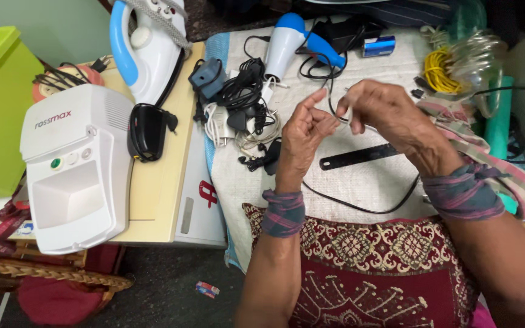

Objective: The person uses a green screwdriver to unscrew and re-screw a black power adapter, then wipes it with a cloth. They also handle a USB cable and a small blue cylindrical object before returning to the adapter.

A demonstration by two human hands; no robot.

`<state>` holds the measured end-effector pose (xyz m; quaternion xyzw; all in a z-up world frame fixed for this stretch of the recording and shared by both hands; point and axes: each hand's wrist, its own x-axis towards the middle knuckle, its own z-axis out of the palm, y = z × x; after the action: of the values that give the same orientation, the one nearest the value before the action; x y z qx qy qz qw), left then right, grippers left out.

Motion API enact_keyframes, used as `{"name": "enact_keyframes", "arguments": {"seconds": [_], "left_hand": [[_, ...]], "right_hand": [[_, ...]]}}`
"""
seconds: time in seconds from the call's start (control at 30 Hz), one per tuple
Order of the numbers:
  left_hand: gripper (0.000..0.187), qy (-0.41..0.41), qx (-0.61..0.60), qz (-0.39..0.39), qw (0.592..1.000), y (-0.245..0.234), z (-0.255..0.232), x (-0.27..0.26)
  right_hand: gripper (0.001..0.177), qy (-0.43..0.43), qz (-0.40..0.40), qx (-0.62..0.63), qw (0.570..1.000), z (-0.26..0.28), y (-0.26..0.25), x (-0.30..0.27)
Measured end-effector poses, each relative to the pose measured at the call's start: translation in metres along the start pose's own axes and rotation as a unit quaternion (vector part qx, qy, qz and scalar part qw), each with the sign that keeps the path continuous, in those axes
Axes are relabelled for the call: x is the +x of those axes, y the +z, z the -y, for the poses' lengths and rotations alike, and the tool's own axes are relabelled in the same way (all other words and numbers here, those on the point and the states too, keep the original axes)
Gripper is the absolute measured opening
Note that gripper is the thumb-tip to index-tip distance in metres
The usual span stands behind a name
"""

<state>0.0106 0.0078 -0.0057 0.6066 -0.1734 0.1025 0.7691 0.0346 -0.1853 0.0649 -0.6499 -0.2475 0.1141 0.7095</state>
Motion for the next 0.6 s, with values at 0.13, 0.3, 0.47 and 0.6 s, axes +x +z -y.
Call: {"name": "enact_keyframes", "arguments": {"seconds": [0.13, 0.3, 0.47, 0.6], "left_hand": [[0.054, -0.023, 0.151, 0.051, 0.987, 0.001, -0.003, -0.001], [0.023, -0.002, 0.211, 0.062, 0.976, 0.004, 0.0, -0.006], [0.028, -0.13, 0.043, 0.091, 0.986, -0.001, 0.005, -0.003], [0.03, -0.119, 0.09, 0.05, 0.988, -0.005, 0.003, -0.004]], "right_hand": [[0.021, 0.037, -0.053, 0.118, 0.991, 0.0, -0.003, 0.004], [0.013, 0.027, -0.057, 0.202, 0.977, 0.006, -0.002, 0.003], [0.014, 0.038, -0.094, 0.231, 0.968, 0.034, -0.004, 0.001], [0.014, -0.025, -0.167, 0.209, 0.963, 0.056, -0.01, 0.007]]}}
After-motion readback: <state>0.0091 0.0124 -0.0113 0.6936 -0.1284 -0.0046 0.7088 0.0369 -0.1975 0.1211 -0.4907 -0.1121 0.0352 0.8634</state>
